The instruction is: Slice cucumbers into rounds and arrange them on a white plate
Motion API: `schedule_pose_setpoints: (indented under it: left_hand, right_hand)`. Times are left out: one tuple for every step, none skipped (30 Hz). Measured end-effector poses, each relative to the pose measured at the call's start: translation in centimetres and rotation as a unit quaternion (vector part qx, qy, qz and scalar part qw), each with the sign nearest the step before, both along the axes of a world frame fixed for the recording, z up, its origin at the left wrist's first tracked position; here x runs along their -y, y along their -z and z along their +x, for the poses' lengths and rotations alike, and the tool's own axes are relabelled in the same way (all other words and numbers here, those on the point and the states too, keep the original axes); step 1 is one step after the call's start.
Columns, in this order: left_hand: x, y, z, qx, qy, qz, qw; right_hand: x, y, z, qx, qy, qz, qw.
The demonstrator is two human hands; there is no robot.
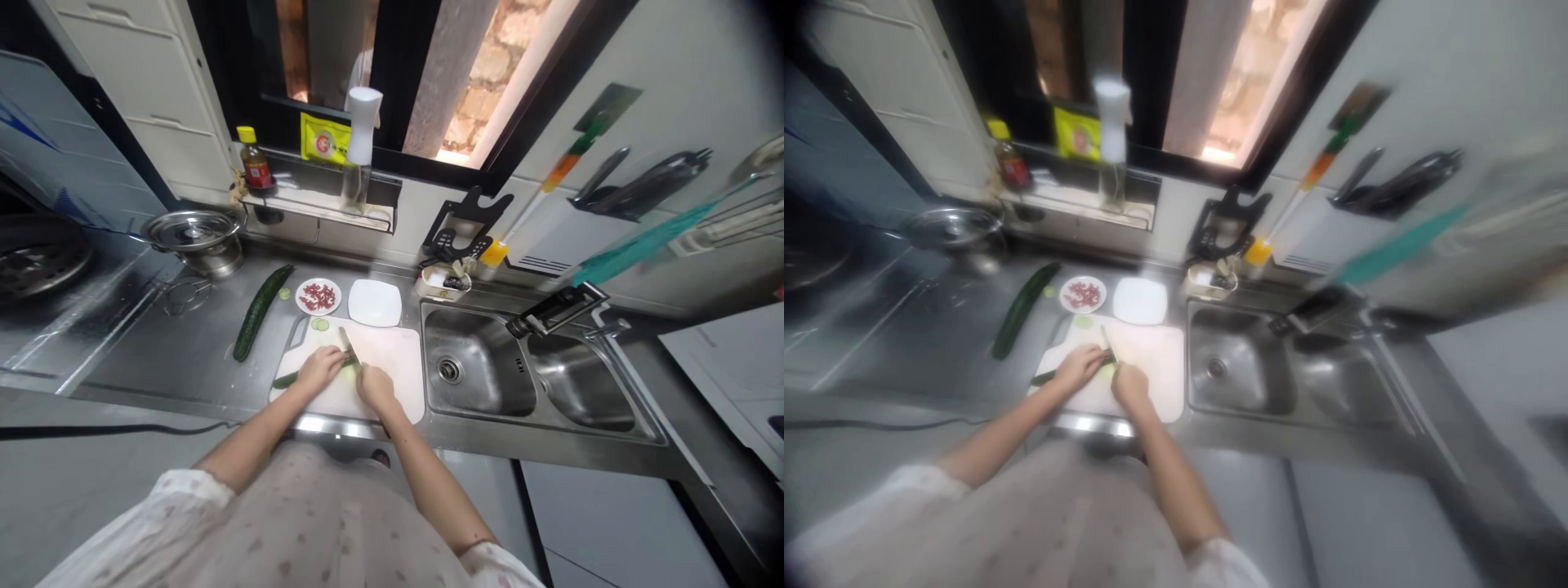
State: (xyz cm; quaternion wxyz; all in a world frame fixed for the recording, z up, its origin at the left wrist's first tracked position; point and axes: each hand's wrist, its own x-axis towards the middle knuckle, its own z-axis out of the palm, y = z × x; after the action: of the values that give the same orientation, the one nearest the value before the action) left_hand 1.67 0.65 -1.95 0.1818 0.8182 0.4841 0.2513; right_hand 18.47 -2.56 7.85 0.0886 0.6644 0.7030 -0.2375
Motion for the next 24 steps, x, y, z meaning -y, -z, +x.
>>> schedule_pose_setpoints:
  left_hand:
    - [0.0,-0.1,0.0,0.001,0.000,-0.001,1.000]
    - [0.0,-0.2,0.0,0.001,0.000,-0.003,1.000]
    - [0.1,-0.3,0.0,0.001,0.000,-0.005,1.000]
    - [0.1,-0.4,0.0,0.001,0.000,-0.008,1.000]
    - [0.1,-0.5,0.0,0.000,-0.002,-0.009,1.000]
    - [0.1,-0.5,0.0,-0.001,-0.003,-0.010,1.000]
    - [0.2,-0.5,0.0,-0.002,-0.004,-0.010,1.000]
    - [0.2,-0.5,0.0,-0.002,-0.004,-0.009,1.000]
    - [0.2,-0.5,0.1,-0.001,-0.004,-0.009,1.000]
    - [0.2,-0.5,0.1,0.001,-0.005,-0.008,1.000]
    - [0.2,-0.4,0.1,0.004,-0.004,-0.007,1.000]
    - [0.2,-0.4,0.1,0.006,-0.003,-0.007,1.000]
    - [0.2,-0.3,0.0,0.008,-0.003,-0.006,1.000]
    - [0.2,-0.3,0.0,0.009,-0.002,-0.006,1.000]
    - [0.2,-0.3,0.0,0.008,0.000,-0.006,1.000]
    - [0.2,-0.3,0.0,0.006,0.001,-0.006,1.000]
    - [0.2,-0.4,0.0,0.004,0.001,-0.006,1.000]
    - [0.2,-0.4,0.0,0.002,0.002,-0.007,1.000]
    - [0.2,-0.4,0.0,0.000,0.002,-0.007,1.000]
    - [0.2,-0.4,-0.1,0.000,0.002,-0.008,1.000]
    - [0.1,-0.4,-0.1,-0.001,0.002,-0.009,1.000]
    - [0.1,-0.4,-0.1,-0.001,0.003,-0.009,1.000]
    - [0.1,-0.4,-0.1,-0.001,0.004,-0.009,1.000]
    - [0.0,-0.4,-0.1,-0.001,0.005,-0.008,1.000]
  right_hand:
    - [0.3,-0.1,0.2,0.001,0.001,0.000,1.000]
    - [0.7,-0.1,0.4,0.002,0.002,-0.001,1.000]
    - [1.0,-0.1,0.7,0.003,0.002,-0.003,1.000]
    - [1.4,-0.1,0.9,0.004,0.001,-0.007,1.000]
    - [1.7,-0.1,1.1,0.005,0.001,-0.010,1.000]
    - [1.9,-0.1,1.2,0.006,0.000,-0.014,1.000]
    - [2.1,-0.1,1.3,0.007,0.001,-0.016,1.000]
    - [2.1,0.0,1.3,0.007,0.002,-0.015,1.000]
    - [2.1,0.0,1.2,0.007,0.003,-0.012,1.000]
    - [1.9,0.0,1.1,0.006,0.004,-0.009,1.000]
    - [1.7,0.0,0.9,0.005,0.004,-0.008,1.000]
    - [1.4,0.0,0.7,0.004,0.004,-0.007,1.000]
    - [1.0,0.0,0.5,0.003,0.004,-0.009,1.000]
    - [0.6,0.0,0.3,0.002,0.004,-0.011,1.000]
    - [0.3,0.0,0.0,0.001,0.005,-0.014,1.000]
    - [-0.1,0.0,-0.1,-0.001,0.006,-0.016,1.000]
    - [-0.4,0.0,-0.3,-0.004,0.006,-0.017,1.000]
    - [-0.6,0.0,-0.4,-0.009,0.007,-0.015,1.000]
    - [-0.7,0.1,-0.4,-0.014,0.007,-0.012,1.000]
    - [-0.7,0.1,-0.4,-0.019,0.007,-0.007,1.000]
    - [-0.6,0.2,-0.3,-0.022,0.007,-0.003,1.000]
    - [-0.5,0.2,-0.2,-0.023,0.006,0.002,1.000]
    - [-0.2,0.3,0.0,-0.022,0.004,0.004,1.000]
    - [0.0,0.3,0.2,-0.020,0.003,0.006,1.000]
